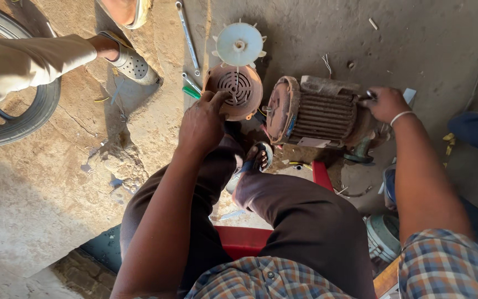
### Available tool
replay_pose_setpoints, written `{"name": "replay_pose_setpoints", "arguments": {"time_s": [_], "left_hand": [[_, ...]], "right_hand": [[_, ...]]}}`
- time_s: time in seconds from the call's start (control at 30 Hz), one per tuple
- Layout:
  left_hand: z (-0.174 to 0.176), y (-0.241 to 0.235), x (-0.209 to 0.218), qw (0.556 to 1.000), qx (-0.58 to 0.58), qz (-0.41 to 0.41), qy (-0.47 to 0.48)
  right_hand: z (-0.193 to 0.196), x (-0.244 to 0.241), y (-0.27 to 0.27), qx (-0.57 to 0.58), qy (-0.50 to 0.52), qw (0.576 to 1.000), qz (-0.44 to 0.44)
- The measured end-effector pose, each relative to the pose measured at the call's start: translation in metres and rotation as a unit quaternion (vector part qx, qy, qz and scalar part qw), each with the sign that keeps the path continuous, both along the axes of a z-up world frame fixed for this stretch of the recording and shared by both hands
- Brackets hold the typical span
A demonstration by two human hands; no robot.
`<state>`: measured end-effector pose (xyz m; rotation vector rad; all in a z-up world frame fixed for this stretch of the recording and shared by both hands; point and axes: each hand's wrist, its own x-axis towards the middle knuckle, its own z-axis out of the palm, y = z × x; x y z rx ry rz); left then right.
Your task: The person disassembles and works on an electric motor by removing parts and applying a substance to the housing using their hands.
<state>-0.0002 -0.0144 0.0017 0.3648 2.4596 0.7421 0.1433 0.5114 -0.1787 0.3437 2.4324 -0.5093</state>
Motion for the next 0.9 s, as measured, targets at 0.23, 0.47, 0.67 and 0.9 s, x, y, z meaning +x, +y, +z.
{"name": "replay_pose_setpoints", "arguments": {"time_s": [0.23, 0.47, 0.67, 0.9], "left_hand": [[0.005, 0.007, -0.006, 0.994, 0.026, 0.056, 0.095], [0.004, 0.008, -0.020, 0.982, 0.022, 0.170, 0.083], [0.002, 0.011, -0.030, 0.966, 0.141, 0.205, 0.072], [-0.011, 0.045, -0.018, 0.958, 0.246, 0.136, 0.051]], "right_hand": [[0.091, -0.029, -0.047, 0.025, 0.013, 0.999, 0.039], [0.225, -0.102, -0.192, -0.023, 0.140, 0.976, 0.163], [0.302, -0.089, -0.261, -0.293, 0.147, 0.906, -0.268], [0.301, -0.038, -0.261, -0.406, 0.197, 0.794, -0.407]]}}
